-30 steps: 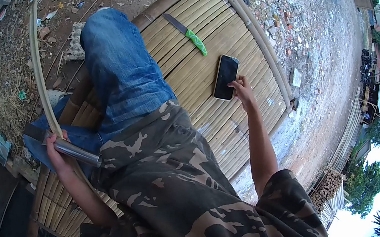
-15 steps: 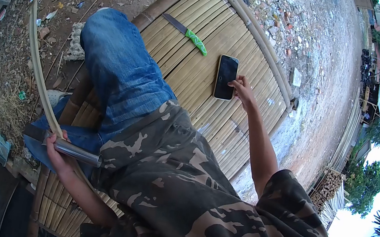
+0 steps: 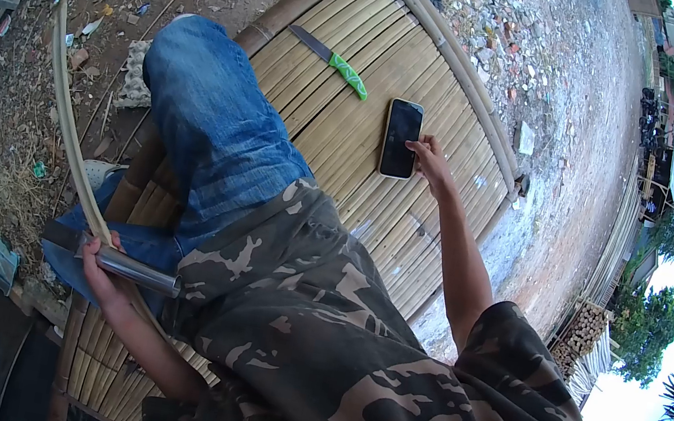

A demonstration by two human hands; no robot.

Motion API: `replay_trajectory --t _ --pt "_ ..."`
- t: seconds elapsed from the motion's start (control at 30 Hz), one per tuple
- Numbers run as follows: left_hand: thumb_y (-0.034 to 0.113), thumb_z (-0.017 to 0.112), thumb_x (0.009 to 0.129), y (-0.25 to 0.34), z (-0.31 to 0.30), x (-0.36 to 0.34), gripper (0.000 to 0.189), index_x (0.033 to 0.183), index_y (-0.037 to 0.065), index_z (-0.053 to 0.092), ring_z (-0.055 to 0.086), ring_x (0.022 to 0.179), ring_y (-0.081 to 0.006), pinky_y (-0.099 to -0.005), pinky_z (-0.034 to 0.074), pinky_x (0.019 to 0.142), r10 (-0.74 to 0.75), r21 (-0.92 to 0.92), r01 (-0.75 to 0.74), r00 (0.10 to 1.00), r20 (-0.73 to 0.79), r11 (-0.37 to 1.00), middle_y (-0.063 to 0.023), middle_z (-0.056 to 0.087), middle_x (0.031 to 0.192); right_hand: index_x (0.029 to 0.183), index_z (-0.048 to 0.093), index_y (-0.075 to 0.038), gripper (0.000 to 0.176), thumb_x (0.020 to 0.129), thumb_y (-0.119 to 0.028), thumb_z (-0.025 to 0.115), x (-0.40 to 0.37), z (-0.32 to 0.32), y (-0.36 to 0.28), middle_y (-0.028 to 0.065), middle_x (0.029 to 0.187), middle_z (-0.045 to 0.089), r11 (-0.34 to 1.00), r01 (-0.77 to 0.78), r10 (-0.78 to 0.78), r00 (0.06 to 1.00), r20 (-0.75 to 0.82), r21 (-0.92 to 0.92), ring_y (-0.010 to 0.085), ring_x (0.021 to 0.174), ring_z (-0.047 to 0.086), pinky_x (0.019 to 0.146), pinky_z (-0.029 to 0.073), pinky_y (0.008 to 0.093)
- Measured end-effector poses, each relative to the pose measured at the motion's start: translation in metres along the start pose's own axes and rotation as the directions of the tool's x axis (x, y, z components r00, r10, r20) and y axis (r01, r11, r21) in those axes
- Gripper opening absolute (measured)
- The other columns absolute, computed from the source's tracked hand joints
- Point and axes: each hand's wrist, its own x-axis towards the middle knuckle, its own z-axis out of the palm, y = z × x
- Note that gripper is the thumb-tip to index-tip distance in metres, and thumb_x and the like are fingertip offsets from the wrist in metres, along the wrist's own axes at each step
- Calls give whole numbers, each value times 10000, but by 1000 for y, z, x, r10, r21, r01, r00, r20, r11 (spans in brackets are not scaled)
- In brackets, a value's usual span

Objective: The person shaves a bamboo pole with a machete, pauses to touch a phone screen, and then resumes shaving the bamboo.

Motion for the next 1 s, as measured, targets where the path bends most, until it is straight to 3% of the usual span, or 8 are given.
replay_trajectory --t 0.13,0.2,0.33,0.43,0.6,0.73,0.8,1.0 --pt "280 534 878 1 4 -2 332 1094 30 512 523 725 -117 -222 456 641 10 -12 -10 1000 1 1000 -80 552 870 1032 465 -113 274 880 -238 656 1 -2 1 -61 693 392 1000 -6 7 1000 6 -2 42 553 359 485 269 215" --pt "278 537 875 0 2 -1 339 1106 32 509 522 725 -118 -224 456 640 9 -19 -9 1000 6 1000 -82 552 872 1054 507 -66 373 807 -253 715 4 -4 5 -36 693 482 999 35 -35 999 12 9 66 553 447 490 336 250" --pt "280 542 874 -2 2 0 342 1111 36 509 519 723 -118 -228 453 641 20 -17 -20 1000 -7 1000 -83 555 873 1056 510 -70 370 807 -258 710 -1 0 2 -29 708 492 997 66 -67 998 -20 -49 67 559 449 493 336 246" --pt "284 539 879 -1 -3 2 341 1113 38 511 523 727 -119 -226 454 647 4 0 -4 1000 14 1000 -80 560 872 1020 480 -104 270 875 -247 657 -3 -1 -4 -45 770 417 997 -39 39 999 -1 61 49 605 381 518 296 226" --pt "289 537 883 -2 -4 2 331 1101 40 517 528 731 -119 -225 457 651 -8 -14 8 1000 -17 1000 -74 565 870 1016 486 -109 248 888 -267 626 -2 1 0 -54 709 399 1000 18 -19 1000 -12 -25 51 559 370 496 287 225" --pt "288 536 886 -1 -2 1 313 1081 44 519 531 731 -119 -228 462 659 -7 -11 6 1000 -12 1000 -74 567 871 1024 484 -107 255 876 -238 644 0 0 -1 -58 668 386 1000 0 0 1000 -12 29 50 530 366 478 277 221" --pt "289 537 886 0 0 0 309 1078 47 519 533 731 -119 -230 464 660 -2 9 2 1000 -20 1000 -75 569 872 1056 498 -72 340 816 -214 693 2 -2 1 -38 696 478 997 -18 18 1000 -1 68 62 534 432 476 326 237" --pt "292 539 884 1 3 -2 301 1069 56 517 531 722 -118 -232 466 657 1 29 -1 1000 -23 1000 -73 571 874 1070 497 -74 348 822 -223 690 1 -1 3 -39 713 489 999 37 -37 999 -14 -17 55 545 437 475 321 234"
